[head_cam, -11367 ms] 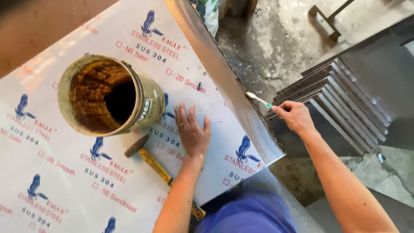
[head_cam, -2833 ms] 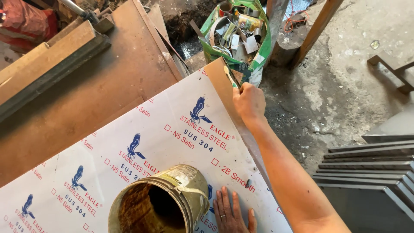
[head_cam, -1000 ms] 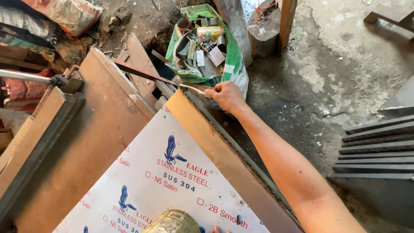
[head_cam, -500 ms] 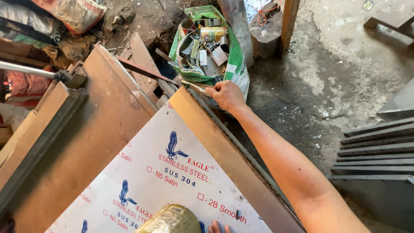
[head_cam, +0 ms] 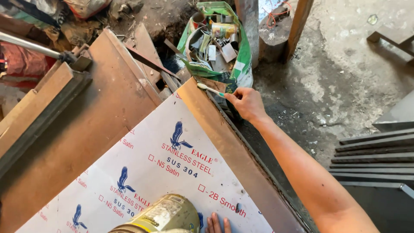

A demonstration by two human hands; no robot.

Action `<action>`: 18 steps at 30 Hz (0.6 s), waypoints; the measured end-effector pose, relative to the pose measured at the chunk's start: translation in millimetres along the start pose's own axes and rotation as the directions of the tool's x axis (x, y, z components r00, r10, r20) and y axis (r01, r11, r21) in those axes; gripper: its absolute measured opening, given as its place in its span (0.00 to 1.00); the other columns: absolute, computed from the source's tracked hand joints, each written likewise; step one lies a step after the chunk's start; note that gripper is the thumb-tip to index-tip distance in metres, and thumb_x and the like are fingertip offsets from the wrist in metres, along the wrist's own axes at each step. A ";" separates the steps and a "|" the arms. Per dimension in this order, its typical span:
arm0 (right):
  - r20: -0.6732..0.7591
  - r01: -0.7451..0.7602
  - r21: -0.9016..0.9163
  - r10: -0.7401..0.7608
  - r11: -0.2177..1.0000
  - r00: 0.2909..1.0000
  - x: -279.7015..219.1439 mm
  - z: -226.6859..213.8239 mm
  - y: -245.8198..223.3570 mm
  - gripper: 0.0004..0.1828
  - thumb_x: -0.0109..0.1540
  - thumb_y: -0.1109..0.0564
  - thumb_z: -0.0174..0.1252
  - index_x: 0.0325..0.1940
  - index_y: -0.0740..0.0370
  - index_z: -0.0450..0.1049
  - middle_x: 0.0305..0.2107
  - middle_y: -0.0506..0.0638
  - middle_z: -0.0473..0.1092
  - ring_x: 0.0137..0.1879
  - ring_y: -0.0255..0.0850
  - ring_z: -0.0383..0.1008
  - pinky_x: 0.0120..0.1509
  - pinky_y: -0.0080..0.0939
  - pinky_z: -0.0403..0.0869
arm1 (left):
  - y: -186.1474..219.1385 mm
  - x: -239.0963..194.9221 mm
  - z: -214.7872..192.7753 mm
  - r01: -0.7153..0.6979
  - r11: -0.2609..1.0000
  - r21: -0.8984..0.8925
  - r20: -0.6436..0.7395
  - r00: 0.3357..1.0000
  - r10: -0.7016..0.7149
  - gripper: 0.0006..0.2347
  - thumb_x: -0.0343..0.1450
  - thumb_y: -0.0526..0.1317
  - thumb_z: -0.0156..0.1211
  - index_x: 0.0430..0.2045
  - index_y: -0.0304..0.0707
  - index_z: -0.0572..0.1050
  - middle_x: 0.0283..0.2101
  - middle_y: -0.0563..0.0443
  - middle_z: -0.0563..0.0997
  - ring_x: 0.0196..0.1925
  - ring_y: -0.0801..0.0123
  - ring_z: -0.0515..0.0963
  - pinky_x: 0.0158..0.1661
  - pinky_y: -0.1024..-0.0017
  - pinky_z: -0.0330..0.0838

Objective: Apply adhesive to the edge of a stainless steel panel using a toothbrush.

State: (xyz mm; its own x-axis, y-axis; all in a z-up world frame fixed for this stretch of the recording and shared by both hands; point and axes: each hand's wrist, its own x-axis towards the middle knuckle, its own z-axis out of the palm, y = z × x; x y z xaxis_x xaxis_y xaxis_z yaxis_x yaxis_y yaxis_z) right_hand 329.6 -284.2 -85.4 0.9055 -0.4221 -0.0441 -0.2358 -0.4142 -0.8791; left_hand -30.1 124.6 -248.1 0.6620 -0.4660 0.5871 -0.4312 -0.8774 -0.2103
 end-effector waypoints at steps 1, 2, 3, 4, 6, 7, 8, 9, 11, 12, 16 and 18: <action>-0.022 -0.028 -0.043 0.027 0.999 0.999 -6.1 2.0 -0.1 0.23 0.59 0.39 0.68 0.30 0.63 0.81 0.22 0.57 0.75 0.28 0.49 0.77 0.34 0.49 0.71 | 17.9 28.8 -11.6 0.001 1.000 0.009 0.004 1.000 -0.001 0.26 0.72 0.61 0.45 0.61 0.49 0.66 0.65 0.35 0.73 0.67 0.45 0.72 0.64 0.47 0.61; -0.013 -0.029 -0.043 0.029 0.999 0.999 -2.2 6.5 -5.6 0.23 0.59 0.39 0.68 0.30 0.63 0.81 0.22 0.57 0.75 0.28 0.49 0.77 0.34 0.49 0.71 | 21.7 37.3 -24.8 0.005 1.000 0.013 0.012 1.000 -0.005 0.26 0.72 0.61 0.45 0.61 0.49 0.66 0.65 0.35 0.73 0.67 0.45 0.72 0.64 0.47 0.61; -0.025 -0.056 -0.020 0.055 0.998 0.998 4.2 10.1 -11.5 0.23 0.59 0.38 0.67 0.30 0.62 0.81 0.23 0.57 0.76 0.29 0.50 0.77 0.34 0.49 0.71 | 23.6 48.4 -34.7 0.041 0.998 -0.056 0.068 0.997 -0.038 0.29 0.73 0.66 0.41 0.60 0.47 0.66 0.64 0.33 0.72 0.66 0.43 0.71 0.62 0.45 0.61; -0.037 -0.082 0.003 0.082 0.997 0.996 10.9 13.5 -17.7 0.23 0.59 0.38 0.67 0.30 0.61 0.81 0.23 0.56 0.76 0.29 0.50 0.78 0.35 0.50 0.71 | 25.6 60.1 -44.7 0.081 0.989 -0.121 0.126 0.990 -0.066 0.32 0.73 0.70 0.37 0.60 0.46 0.66 0.62 0.32 0.72 0.64 0.42 0.71 0.60 0.44 0.60; -0.058 -0.035 -0.013 0.034 0.999 0.998 7.1 12.7 -8.7 0.23 0.60 0.38 0.67 0.30 0.62 0.81 0.23 0.57 0.76 0.30 0.51 0.78 0.35 0.49 0.72 | 30.0 68.9 -47.9 0.096 0.986 -0.138 0.149 0.986 -0.075 0.32 0.73 0.70 0.37 0.60 0.45 0.66 0.62 0.31 0.71 0.64 0.40 0.70 0.61 0.43 0.60; -0.070 0.011 -0.024 -0.013 1.000 0.997 4.1 14.4 -5.1 0.23 0.60 0.38 0.67 0.29 0.62 0.81 0.23 0.57 0.76 0.30 0.51 0.78 0.36 0.49 0.73 | 31.5 72.5 -52.0 0.113 0.983 -0.147 0.177 0.980 -0.086 0.32 0.73 0.70 0.38 0.60 0.45 0.66 0.62 0.30 0.71 0.64 0.39 0.70 0.61 0.41 0.60; -0.067 0.011 -0.028 -0.013 1.000 0.998 -8.9 6.9 -2.7 0.23 0.60 0.38 0.67 0.29 0.62 0.81 0.23 0.57 0.76 0.30 0.51 0.78 0.36 0.49 0.73 | 30.7 68.1 -49.4 0.117 0.982 -0.148 0.179 0.980 -0.090 0.32 0.73 0.70 0.38 0.60 0.45 0.66 0.62 0.30 0.71 0.64 0.39 0.70 0.61 0.41 0.60; -0.048 -0.006 -0.029 0.005 1.000 0.999 -18.5 0.6 -2.3 0.23 0.59 0.38 0.67 0.29 0.62 0.81 0.23 0.57 0.76 0.30 0.51 0.78 0.36 0.49 0.72 | 29.9 65.2 -43.6 0.112 0.982 -0.154 0.164 0.983 -0.086 0.32 0.72 0.69 0.39 0.60 0.44 0.67 0.63 0.30 0.70 0.65 0.39 0.69 0.61 0.41 0.60; -0.019 -0.018 -0.032 0.018 0.999 1.000 -25.5 -4.6 -7.7 0.22 0.59 0.39 0.66 0.29 0.61 0.81 0.22 0.57 0.76 0.29 0.52 0.78 0.36 0.50 0.72 | 32.6 71.2 -46.1 0.116 0.981 -0.154 0.151 0.984 -0.093 0.33 0.72 0.69 0.39 0.60 0.44 0.67 0.63 0.30 0.70 0.65 0.38 0.69 0.61 0.40 0.60; -0.031 -0.040 -0.064 0.038 0.997 0.999 -22.6 -4.2 -13.0 0.22 0.60 0.39 0.66 0.29 0.62 0.80 0.22 0.58 0.75 0.29 0.53 0.78 0.36 0.51 0.72 | 37.0 80.3 -54.3 0.135 0.976 -0.171 0.163 0.981 -0.107 0.32 0.72 0.68 0.40 0.60 0.42 0.67 0.64 0.30 0.69 0.66 0.38 0.69 0.61 0.40 0.60; -0.145 -0.053 -0.116 0.036 0.992 0.989 -10.1 6.2 -40.9 0.20 0.62 0.42 0.66 0.31 0.62 0.80 0.23 0.60 0.75 0.31 0.56 0.77 0.36 0.54 0.72 | 39.7 108.6 -62.4 0.174 0.953 -0.249 0.181 0.975 -0.130 0.31 0.71 0.64 0.44 0.60 0.38 0.67 0.65 0.29 0.68 0.66 0.37 0.68 0.60 0.39 0.60; -0.180 -0.046 -0.039 0.038 0.998 0.983 -22.5 22.5 -39.8 0.18 0.63 0.45 0.64 0.32 0.64 0.78 0.24 0.61 0.75 0.32 0.55 0.78 0.36 0.53 0.73 | 40.4 116.5 -78.8 0.180 0.949 -0.258 0.197 0.972 -0.131 0.31 0.71 0.63 0.45 0.60 0.37 0.66 0.65 0.29 0.67 0.67 0.37 0.67 0.61 0.39 0.60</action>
State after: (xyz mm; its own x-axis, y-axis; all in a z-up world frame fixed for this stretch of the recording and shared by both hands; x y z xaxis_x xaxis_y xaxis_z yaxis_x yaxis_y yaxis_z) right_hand 326.6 -240.0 -60.1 0.8174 -0.5760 0.0091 -0.2907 -0.4260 -0.8568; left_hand -18.7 43.8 -126.6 0.8204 -0.3603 0.4440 -0.4482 -0.8874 0.1081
